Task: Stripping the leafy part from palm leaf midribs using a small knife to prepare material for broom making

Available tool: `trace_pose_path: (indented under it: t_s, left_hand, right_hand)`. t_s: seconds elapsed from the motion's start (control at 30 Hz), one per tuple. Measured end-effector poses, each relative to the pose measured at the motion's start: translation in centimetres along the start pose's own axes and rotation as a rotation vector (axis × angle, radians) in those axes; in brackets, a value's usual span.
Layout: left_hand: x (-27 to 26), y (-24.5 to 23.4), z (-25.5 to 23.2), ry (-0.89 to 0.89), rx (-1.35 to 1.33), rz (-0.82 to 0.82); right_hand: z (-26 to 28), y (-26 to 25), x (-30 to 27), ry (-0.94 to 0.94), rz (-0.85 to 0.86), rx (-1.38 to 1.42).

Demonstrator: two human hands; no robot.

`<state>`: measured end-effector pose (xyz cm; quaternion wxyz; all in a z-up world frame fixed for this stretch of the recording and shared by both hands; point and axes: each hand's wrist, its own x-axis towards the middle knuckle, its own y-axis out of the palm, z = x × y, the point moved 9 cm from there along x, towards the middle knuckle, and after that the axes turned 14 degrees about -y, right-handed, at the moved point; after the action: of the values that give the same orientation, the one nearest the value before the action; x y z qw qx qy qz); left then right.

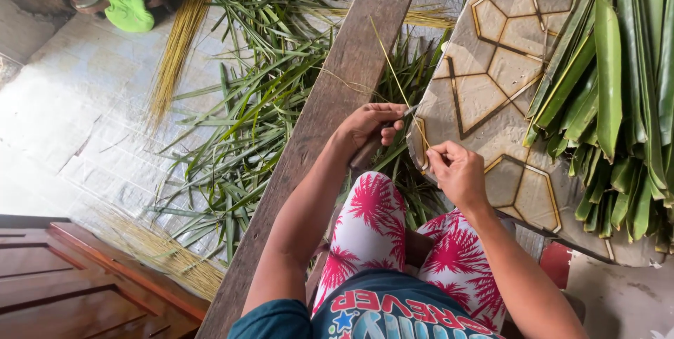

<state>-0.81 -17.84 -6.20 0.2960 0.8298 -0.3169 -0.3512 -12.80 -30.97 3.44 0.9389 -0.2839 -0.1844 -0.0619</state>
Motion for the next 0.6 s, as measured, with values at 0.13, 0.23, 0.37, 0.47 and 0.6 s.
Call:
trace_pose_path:
  t_s: [0.13, 0.23, 0.37, 0.47, 0.6]
  left_hand:
    - [-0.3, 0.1, -0.4, 0.026, -0.013, 0.022]
    - [-0.3, -0.1, -0.5, 0.018, -0.014, 0.022]
    - [-0.7, -1.0, -1.8, 0.065, -0.010, -0.019]
    - [-0.3, -0.8, -1.1, 0.076, 0.002, -0.020]
    - [-0.4, -0.2, -0.8, 0.069, 0.023, -0.005]
  right_hand:
    - [2.0, -1.2, -1.9, -0.007, 0.005, 0.039]
    - [2.0, -1.9, -3.3, 0.034, -0.004, 0.107]
    - [1.5, -2.2, -5.4, 0.087, 0.009, 0.175]
    - [1.1, -1.9, -6.2, 0.135, 0.017, 0.260]
    - [2.5, -0.8, -5.1, 0.196, 0.062, 0.392]
